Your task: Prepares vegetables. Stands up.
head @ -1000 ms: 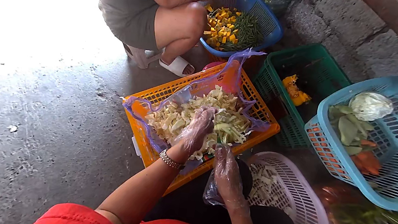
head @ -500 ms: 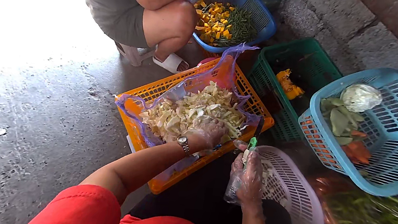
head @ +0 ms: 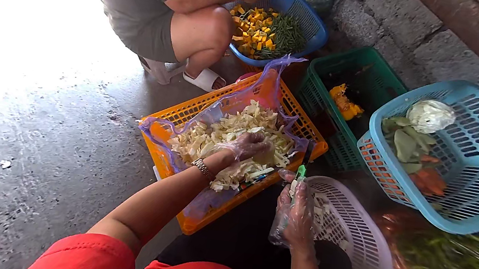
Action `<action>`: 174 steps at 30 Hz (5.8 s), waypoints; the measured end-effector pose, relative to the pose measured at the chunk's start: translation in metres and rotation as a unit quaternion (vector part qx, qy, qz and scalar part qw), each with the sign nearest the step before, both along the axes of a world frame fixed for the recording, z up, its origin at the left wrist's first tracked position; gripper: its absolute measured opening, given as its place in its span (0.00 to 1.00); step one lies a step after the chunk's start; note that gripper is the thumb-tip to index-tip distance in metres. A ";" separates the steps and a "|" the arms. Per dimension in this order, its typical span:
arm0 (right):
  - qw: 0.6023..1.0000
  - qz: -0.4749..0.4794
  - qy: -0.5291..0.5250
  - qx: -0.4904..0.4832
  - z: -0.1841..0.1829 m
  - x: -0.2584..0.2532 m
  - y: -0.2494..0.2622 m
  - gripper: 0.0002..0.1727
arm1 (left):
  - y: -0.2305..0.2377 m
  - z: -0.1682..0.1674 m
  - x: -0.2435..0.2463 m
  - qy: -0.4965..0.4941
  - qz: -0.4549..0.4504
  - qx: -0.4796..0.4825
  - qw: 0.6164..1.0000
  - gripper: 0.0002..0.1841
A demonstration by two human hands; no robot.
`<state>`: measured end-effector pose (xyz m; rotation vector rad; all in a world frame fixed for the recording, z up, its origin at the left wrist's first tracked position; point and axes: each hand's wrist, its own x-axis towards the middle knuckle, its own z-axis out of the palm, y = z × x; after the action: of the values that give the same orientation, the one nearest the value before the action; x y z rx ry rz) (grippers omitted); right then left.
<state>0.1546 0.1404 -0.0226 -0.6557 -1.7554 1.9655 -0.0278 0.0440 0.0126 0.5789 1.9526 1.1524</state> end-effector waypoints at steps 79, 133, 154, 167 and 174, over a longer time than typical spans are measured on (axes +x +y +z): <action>0.939 0.031 -0.056 0.338 0.024 0.011 -0.058 0.30 | -0.009 0.008 0.054 -0.167 0.345 0.293 0.876 0.16; 0.933 0.096 -0.139 0.317 0.032 -0.018 -0.054 0.22 | -0.018 -0.002 0.038 -0.152 0.397 0.271 0.864 0.15; 0.929 0.155 -0.220 0.253 0.038 -0.060 -0.037 0.23 | -0.023 -0.004 0.043 -0.166 0.341 0.203 0.903 0.18; 0.950 0.169 -0.246 0.088 0.033 -0.072 -0.027 0.26 | -0.028 -0.024 0.028 -0.164 0.354 0.246 0.887 0.16; 0.931 0.110 -0.157 0.312 0.042 -0.037 -0.044 0.22 | -0.022 -0.020 0.024 -0.159 0.381 0.244 0.878 0.16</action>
<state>0.1180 0.0968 0.0193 -0.5801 -2.5740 1.3281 -0.0042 0.0219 -0.0076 -0.1905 1.6139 2.1116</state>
